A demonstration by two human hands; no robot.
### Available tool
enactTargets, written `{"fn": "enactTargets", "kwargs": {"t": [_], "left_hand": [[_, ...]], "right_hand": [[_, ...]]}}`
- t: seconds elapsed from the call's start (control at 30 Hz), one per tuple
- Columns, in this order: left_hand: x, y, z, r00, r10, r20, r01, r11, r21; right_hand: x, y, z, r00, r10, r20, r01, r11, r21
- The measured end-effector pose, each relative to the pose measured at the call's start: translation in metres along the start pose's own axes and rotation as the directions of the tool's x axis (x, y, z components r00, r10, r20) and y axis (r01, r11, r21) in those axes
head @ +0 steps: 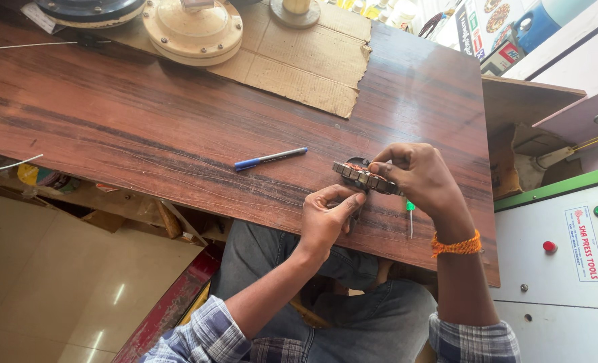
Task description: The person winds copper wire around the slots of a motor stator held in a bench vise. They use a green-handled screwdriver to guide and pack the wire into the slots, repeatedly rotating the stator to access different positions. The work continues throughout the clip without a visible final state.
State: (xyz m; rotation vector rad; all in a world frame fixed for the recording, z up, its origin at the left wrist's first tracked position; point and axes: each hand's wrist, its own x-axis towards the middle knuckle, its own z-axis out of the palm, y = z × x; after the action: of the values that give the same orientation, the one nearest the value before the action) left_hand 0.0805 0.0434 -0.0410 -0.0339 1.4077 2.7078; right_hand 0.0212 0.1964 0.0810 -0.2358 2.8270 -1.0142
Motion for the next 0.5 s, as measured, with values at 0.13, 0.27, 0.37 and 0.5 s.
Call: {"fn": "enactTargets", "kwargs": {"t": [0.13,0.27,0.37,0.5], "left_hand": [[0.006,0.002,0.006,0.997,-0.029,-0.073,0.034,0.998,0.055],[0.002,0.006,0.01,0.995,-0.005,-0.097,0.019,0.99,0.139],[-0.006,0.004,0.012,0.988,0.13,-0.082,-0.107,0.963,0.247],[-0.005,-0.003,0.016,0.93,0.363,-0.055,-0.318,0.872,0.373]], "right_hand": [[0.008,0.013,0.001,0.997,-0.012,0.07,0.0,0.986,0.166],[0.01,0.024,0.003,0.996,-0.063,0.059,0.047,0.969,0.245],[0.012,0.032,0.003,0.997,-0.075,-0.011,0.076,0.974,0.215],[0.018,0.038,0.003,0.998,-0.018,-0.065,0.027,0.99,0.135]]}}
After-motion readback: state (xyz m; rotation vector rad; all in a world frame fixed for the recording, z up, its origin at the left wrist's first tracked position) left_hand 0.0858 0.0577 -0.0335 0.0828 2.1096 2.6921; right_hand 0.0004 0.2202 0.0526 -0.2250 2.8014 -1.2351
